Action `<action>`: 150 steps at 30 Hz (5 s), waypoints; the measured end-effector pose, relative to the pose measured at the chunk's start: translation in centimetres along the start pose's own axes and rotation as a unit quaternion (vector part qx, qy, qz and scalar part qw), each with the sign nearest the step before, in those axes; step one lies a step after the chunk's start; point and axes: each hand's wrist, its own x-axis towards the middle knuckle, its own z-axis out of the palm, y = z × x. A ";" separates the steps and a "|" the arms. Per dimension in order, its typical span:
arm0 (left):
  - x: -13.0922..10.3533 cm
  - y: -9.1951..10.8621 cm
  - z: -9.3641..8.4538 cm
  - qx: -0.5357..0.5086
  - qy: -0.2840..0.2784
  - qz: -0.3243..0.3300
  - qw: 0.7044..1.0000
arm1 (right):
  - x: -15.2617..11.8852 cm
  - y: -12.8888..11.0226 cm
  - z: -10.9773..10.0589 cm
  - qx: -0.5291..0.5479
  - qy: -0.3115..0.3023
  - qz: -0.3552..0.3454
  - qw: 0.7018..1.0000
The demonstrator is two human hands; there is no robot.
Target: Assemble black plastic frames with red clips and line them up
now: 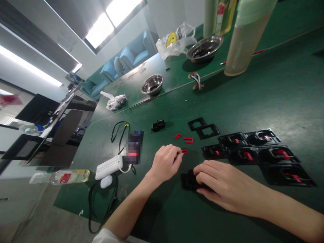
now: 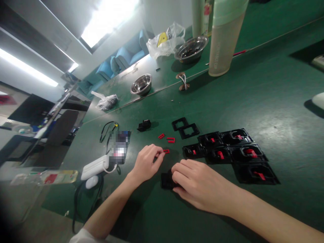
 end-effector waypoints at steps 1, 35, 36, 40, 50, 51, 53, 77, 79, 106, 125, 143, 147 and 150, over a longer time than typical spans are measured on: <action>0.0 0.0 0.0 0.001 -0.001 0.002 1.000 | 0.0 0.0 0.0 0.000 0.000 0.001 1.000; 0.1 0.1 -0.3 0.005 0.005 0.003 1.000 | 0.1 -0.1 -0.2 -0.002 0.000 0.005 1.000; 0.1 0.1 -0.3 0.005 0.003 0.001 1.000 | 0.1 -0.1 -0.2 -0.003 -0.001 0.005 1.000; 0.0 0.1 -0.2 -0.007 0.000 0.001 1.000 | 0.1 -0.1 0.0 -0.001 0.002 0.006 1.000; 0.0 0.0 -0.1 -0.022 0.018 0.030 0.999 | 0.0 0.0 -0.1 -0.003 0.000 0.004 1.000; 0.0 0.0 -0.1 -0.023 0.019 0.029 0.999 | 0.0 -0.1 -0.1 -0.002 0.000 0.005 1.000; 0.0 0.0 -0.2 -0.026 0.019 0.027 0.999 | 0.1 -0.2 -0.1 0.001 0.000 0.009 1.000; -0.2 0.0 -0.1 -0.052 0.054 0.061 0.995 | 0.1 -0.3 -0.4 -0.005 -0.002 -0.002 1.000; -0.3 -0.1 -0.1 -0.066 0.072 0.075 0.992 | 0.1 -0.3 -0.4 -0.006 0.000 -0.003 1.000; -1.0 -0.5 -0.2 -0.107 0.166 0.193 0.961 | 0.3 -0.2 -1.0 -0.014 0.043 -0.024 0.999; -0.5 1.2 -1.1 -0.030 0.181 0.336 0.924 | 0.3 0.3 -0.4 0.020 0.115 -0.032 0.993; -0.5 0.8 -0.3 -0.078 0.168 0.248 0.951 | 0.0 0.5 -0.4 -0.034 0.135 -0.007 0.990; -0.4 0.9 -0.4 -0.075 0.169 0.243 0.952 | 0.0 0.4 -0.3 -0.038 0.139 0.004 0.990; -0.4 0.9 -0.4 -0.078 0.168 0.238 0.953 | 0.2 0.3 -0.5 -0.033 0.145 0.005 0.989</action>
